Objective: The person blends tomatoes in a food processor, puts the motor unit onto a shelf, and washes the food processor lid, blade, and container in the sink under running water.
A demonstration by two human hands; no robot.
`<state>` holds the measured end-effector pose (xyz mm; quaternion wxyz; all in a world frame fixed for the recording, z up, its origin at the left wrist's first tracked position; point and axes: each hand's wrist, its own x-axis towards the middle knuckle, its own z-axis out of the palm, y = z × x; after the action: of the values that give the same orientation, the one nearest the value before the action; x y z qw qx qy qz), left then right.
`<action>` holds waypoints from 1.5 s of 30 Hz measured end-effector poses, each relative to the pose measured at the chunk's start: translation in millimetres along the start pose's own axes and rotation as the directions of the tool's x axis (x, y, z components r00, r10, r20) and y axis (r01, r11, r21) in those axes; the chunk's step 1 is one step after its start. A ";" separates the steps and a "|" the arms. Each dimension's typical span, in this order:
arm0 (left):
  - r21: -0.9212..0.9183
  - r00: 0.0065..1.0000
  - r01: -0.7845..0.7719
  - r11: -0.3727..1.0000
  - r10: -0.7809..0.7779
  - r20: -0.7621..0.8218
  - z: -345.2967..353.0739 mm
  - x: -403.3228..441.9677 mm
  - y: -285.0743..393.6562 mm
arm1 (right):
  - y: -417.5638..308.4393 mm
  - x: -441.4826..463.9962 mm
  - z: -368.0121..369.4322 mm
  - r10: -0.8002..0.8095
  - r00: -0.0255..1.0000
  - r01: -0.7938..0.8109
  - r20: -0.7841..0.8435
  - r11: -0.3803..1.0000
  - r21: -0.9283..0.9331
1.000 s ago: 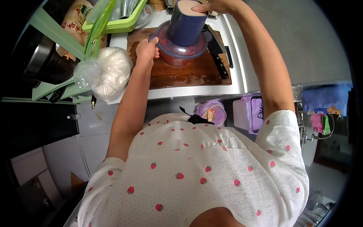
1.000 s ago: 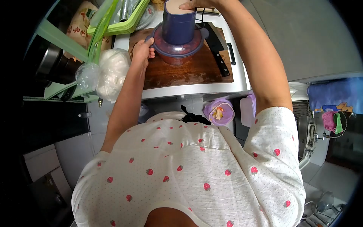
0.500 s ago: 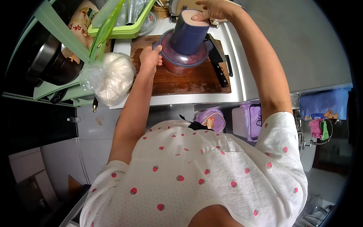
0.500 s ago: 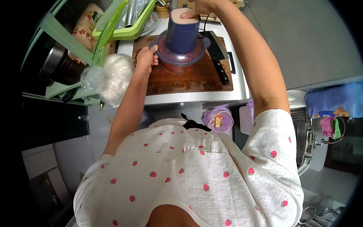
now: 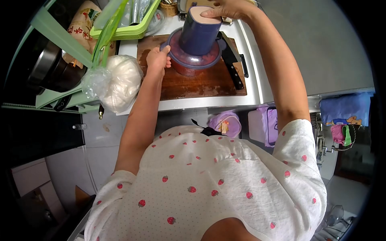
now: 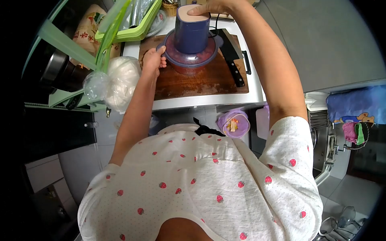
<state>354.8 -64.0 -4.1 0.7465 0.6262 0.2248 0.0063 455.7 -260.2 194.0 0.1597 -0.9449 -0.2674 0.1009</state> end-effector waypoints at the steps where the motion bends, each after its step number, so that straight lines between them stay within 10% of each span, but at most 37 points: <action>1: 0.002 1.000 0.002 1.000 -0.002 0.002 -0.3 0.5 0.2 | 1.7 1.4 0.3 0.003 1.000 -0.003 0.000 1.000 0.002; 9: -0.008 1.000 0.016 1.000 -0.015 0.007 0.0 -0.8 1.4 | -13.8 -1.4 -3.2 0.084 0.996 -0.075 0.035 0.975 -0.208; 45: -0.009 1.000 0.020 1.000 -0.020 0.001 0.8 -3.1 3.6 | -3.3 1.4 2.2 0.043 0.999 -0.043 0.030 0.999 -0.007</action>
<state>353.3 -64.8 0.4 0.7494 0.6207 0.2306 -0.0003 454.6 -256.2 193.0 0.1504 -0.9493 -0.2496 0.1178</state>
